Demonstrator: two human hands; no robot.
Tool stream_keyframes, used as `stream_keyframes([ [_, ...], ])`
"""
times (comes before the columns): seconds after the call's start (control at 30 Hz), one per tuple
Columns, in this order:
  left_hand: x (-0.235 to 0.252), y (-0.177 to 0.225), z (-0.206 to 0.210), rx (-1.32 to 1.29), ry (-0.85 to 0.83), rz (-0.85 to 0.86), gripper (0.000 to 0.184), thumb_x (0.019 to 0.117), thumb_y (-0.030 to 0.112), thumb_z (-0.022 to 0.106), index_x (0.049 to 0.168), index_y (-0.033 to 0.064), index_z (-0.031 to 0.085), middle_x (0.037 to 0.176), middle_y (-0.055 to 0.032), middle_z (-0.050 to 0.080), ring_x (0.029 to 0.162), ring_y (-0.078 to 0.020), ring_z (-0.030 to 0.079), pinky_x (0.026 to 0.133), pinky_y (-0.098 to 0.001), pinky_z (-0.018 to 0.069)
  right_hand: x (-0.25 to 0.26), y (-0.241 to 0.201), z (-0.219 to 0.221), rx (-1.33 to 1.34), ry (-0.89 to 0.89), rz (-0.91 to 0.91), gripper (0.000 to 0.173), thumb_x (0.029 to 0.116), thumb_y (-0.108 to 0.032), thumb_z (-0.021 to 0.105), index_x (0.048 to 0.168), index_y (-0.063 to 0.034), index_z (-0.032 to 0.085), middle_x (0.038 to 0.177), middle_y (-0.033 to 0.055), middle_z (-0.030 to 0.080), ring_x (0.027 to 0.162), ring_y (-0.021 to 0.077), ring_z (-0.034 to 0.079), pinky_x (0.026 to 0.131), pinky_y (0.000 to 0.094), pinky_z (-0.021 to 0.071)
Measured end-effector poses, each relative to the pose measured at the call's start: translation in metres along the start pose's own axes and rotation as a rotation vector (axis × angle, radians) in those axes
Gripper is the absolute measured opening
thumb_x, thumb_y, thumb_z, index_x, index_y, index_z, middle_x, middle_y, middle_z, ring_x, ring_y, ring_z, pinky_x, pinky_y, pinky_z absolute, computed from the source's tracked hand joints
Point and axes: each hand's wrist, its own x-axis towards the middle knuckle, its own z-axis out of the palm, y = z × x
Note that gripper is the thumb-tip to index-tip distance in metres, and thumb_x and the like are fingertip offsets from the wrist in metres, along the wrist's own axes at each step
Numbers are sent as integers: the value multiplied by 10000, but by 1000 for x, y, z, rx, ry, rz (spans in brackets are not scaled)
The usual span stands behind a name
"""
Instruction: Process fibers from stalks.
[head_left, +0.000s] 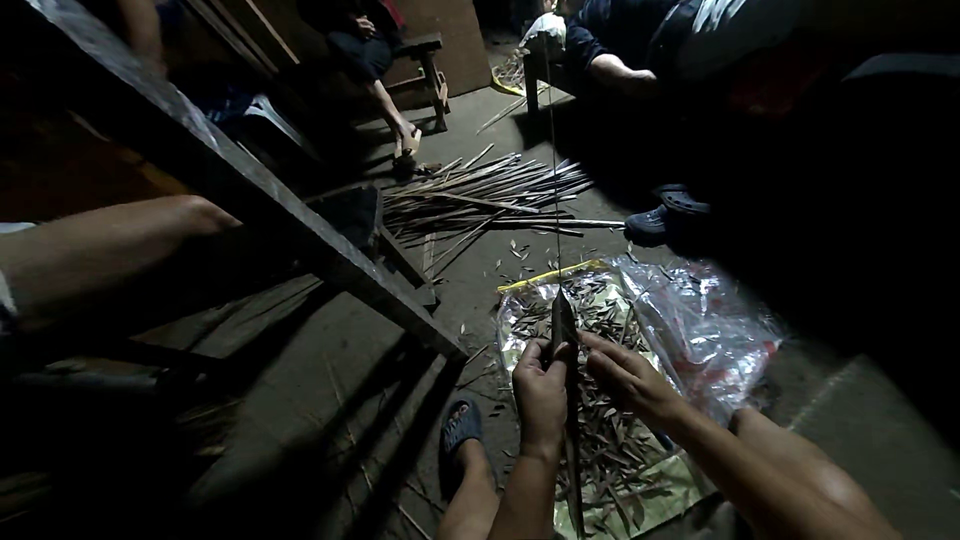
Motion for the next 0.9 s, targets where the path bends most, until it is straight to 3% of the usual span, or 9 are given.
stream_keyframes([
  [0.1, -2, 7, -4, -118, -37, -99, 76, 980, -62, 551, 971, -25, 617, 719, -18, 646, 516, -50, 606, 476, -199, 536, 4, 7, -5, -102, -20, -95, 460, 1071, -194, 416, 1479, 11, 467, 948, -34, 590, 642, -46, 440, 584, 141, 397],
  [0.17, -3, 12, -7, -179, -64, -187, 89, 995, -72, 522, 999, -38, 604, 721, -34, 641, 502, -60, 603, 464, -200, 539, 6, 15, -11, -343, -27, -221, 456, 1075, -184, 422, 1485, 4, 491, 1287, 111, 651, 941, 38, 593, 863, 207, 475],
  [0.2, -4, 14, -9, -199, -75, -223, 96, 1001, -73, 508, 999, -36, 596, 714, -36, 634, 494, -63, 600, 458, -200, 537, 7, 19, -13, -461, -7, -292, 449, 1071, -181, 434, 1481, -15, 514, 1310, 163, 655, 1064, 141, 651, 964, 305, 504],
  [0.3, -6, 16, -12, -237, -101, -288, 94, 1012, -70, 499, 986, -34, 581, 690, -43, 623, 487, -73, 597, 456, -197, 532, 9, 28, -14, -645, 80, -411, 440, 1039, -137, 484, 1467, -62, 554, 1082, 202, 690, 876, 294, 681, 791, 466, 562],
  [0.5, -12, 18, -17, -237, -156, -357, 78, 1032, -13, 522, 981, -20, 582, 680, -49, 633, 494, -72, 603, 451, -191, 520, 13, 29, -13, -841, 237, -507, 415, 1012, -113, 545, 1418, -142, 628, 891, 178, 678, 661, 308, 660, 576, 474, 555],
  [0.57, -14, 16, -18, -233, -186, -366, 91, 1034, -12, 516, 969, -16, 580, 666, -49, 633, 485, -71, 600, 446, -190, 517, 14, 27, -15, -867, 277, -453, 433, 1006, -98, 541, 1429, -143, 617, 898, 193, 676, 676, 339, 668, 586, 507, 557],
  [0.63, -16, 15, -19, -209, -228, -384, 94, 1036, -3, 524, 958, -11, 576, 660, -48, 629, 477, -74, 597, 439, -191, 517, 18, 23, -24, -811, 298, -312, 443, 1036, -102, 486, 1472, -106, 562, 1053, 229, 691, 862, 378, 695, 759, 551, 565],
  [0.73, -16, 13, -20, -151, -247, -357, 80, 1031, 8, 541, 968, -13, 585, 671, -46, 635, 483, -74, 599, 446, -195, 517, 23, 17, -40, -626, 326, -166, 471, 1095, -203, 394, 1526, -22, 452, 1348, 235, 625, 1162, 335, 648, 1022, 497, 477],
  [0.9, -8, -7, -21, 441, -73, 85, 160, 1003, 88, 626, 1094, 0, 724, 864, -72, 709, 645, -108, 649, 622, -279, 556, 4, 0, -10, -309, 95, -11, 489, 1101, -226, 358, 1546, -28, 400, 1110, 102, 645, 715, 45, 497, 672, 246, 455],
])
